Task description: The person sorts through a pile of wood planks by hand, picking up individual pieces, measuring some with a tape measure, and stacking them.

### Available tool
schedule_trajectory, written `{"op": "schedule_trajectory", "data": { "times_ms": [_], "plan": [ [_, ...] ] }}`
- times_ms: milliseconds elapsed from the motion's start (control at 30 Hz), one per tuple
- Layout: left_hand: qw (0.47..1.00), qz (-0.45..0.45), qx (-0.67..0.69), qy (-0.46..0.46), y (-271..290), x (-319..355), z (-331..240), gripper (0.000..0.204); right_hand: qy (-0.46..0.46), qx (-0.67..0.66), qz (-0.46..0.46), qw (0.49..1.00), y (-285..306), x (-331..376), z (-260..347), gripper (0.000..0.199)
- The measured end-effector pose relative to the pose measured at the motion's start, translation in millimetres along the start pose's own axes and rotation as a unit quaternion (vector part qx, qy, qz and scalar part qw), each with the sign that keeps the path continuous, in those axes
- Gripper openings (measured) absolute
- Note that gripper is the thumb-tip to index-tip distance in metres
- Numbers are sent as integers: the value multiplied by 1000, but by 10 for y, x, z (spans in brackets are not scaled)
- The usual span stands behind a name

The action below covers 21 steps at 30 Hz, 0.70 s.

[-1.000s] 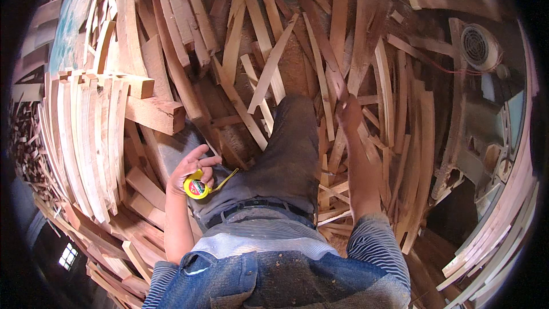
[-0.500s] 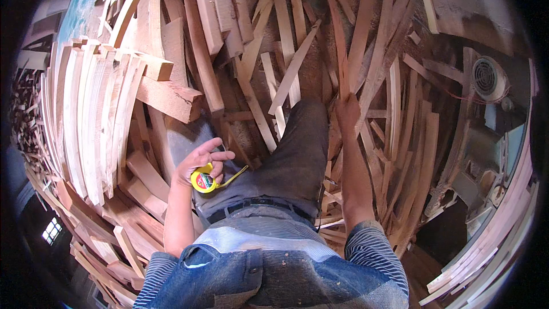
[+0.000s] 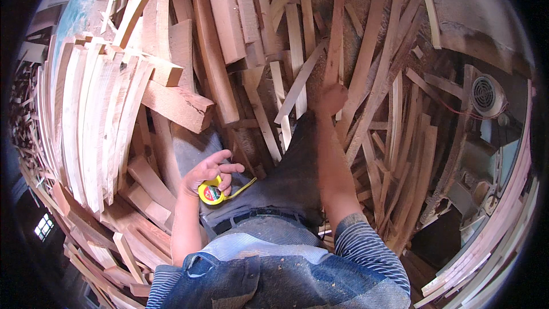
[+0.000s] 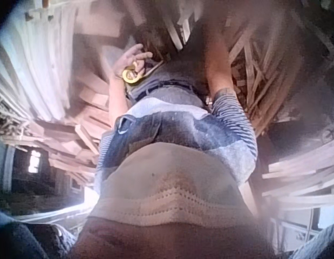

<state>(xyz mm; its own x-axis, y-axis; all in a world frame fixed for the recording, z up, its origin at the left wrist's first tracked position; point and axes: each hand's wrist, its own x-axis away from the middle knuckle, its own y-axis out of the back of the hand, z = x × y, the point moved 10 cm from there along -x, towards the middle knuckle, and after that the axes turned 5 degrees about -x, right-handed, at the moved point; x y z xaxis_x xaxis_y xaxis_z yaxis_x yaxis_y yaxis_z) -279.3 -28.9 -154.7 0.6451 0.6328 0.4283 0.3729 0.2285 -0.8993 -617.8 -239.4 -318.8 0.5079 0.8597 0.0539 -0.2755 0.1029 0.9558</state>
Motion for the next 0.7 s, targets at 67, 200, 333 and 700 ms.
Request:
{"op": "schedule_trajectory", "data": {
  "times_ms": [67,200,333,700],
  "plan": [
    [1000,6,14,2,5,1,9,66,-29,9,-7,1000,95,-152,-236,43],
    [1000,0,27,8,26,-15,-20,71,-17,-51,94,994,-351,-388,-757,46],
    [999,-31,30,8,69,-12,-19,72,-5,-13,107,994,-403,-340,-730,41],
    [999,-16,50,11,-32,-31,-36,67,-140,26,168,975,-369,-417,-711,39]
  ]
}}
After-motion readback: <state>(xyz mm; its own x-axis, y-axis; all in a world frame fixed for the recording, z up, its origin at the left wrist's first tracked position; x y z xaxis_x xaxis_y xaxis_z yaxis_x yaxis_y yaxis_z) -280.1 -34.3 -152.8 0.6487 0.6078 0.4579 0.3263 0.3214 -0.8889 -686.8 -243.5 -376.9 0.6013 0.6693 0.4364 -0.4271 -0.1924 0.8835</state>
